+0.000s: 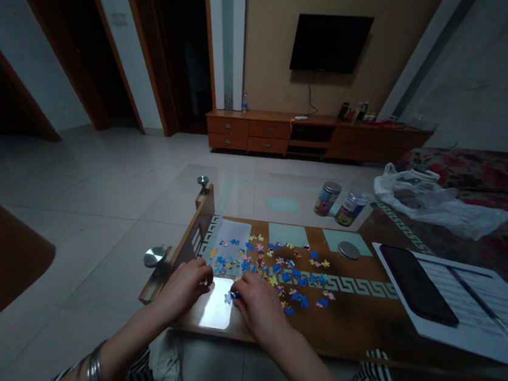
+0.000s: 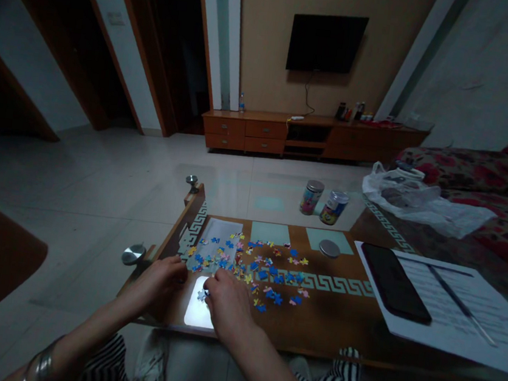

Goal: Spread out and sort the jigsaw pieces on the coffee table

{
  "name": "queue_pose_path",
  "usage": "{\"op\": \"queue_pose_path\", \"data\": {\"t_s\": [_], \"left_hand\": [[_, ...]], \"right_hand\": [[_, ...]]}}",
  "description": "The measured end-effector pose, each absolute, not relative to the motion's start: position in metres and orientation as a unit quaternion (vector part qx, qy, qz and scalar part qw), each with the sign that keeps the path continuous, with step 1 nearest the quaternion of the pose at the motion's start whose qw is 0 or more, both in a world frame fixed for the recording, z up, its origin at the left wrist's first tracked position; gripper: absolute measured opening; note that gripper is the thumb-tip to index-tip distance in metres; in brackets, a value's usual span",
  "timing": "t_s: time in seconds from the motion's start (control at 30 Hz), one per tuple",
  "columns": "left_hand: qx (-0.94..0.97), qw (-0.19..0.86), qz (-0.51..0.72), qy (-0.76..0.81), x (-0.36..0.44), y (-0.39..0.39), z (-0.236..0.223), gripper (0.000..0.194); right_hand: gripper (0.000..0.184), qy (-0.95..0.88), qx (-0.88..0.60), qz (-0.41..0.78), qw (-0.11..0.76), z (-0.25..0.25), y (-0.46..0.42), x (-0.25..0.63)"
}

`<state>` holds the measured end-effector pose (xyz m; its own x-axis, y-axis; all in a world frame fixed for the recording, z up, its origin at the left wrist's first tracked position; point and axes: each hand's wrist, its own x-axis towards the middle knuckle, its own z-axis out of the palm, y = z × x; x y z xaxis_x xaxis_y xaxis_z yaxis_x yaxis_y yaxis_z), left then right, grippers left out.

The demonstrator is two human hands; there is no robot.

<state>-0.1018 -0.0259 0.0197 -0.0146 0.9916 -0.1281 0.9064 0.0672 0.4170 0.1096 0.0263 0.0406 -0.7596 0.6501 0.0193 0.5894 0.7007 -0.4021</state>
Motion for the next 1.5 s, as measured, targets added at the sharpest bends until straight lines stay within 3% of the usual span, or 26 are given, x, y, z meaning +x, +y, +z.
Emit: {"op": "queue_pose_path", "data": {"t_s": [0.37, 0.53, 0.87, 1.2, 1.4, 1.5], "left_hand": [[0.663, 0.135, 0.082, 0.732, -0.13, -0.027, 0.018, 0.019], [0.659, 0.13, 0.083, 0.736, -0.125, -0.029, 0.024, 0.013], [0.691, 0.147, 0.077, 0.703, -0.082, -0.034, 0.032, 0.011], [0.723, 0.182, 0.098, 0.66, -0.097, -0.034, 0.034, 0.04], [0.695, 0.166, 0.099, 0.693, -0.113, -0.033, 0.038, 0.017], [0.703, 0.173, 0.083, 0.685, -0.11, -0.035, 0.034, 0.017]], "right_hand": [[0.013, -0.909, -0.37, 0.182, 0.067, 0.036, 0.012, 0.056], [0.015, -0.897, -0.4, 0.175, 0.075, 0.046, 0.021, 0.072], [0.012, -0.883, -0.447, 0.146, 0.003, 0.055, 0.025, 0.099], [0.014, -0.882, -0.438, 0.174, 0.006, 0.05, 0.011, 0.08], [0.015, -0.876, -0.446, 0.181, 0.034, 0.047, 0.024, 0.095], [0.011, -0.877, -0.442, 0.185, 0.033, 0.045, 0.023, 0.098]]}}
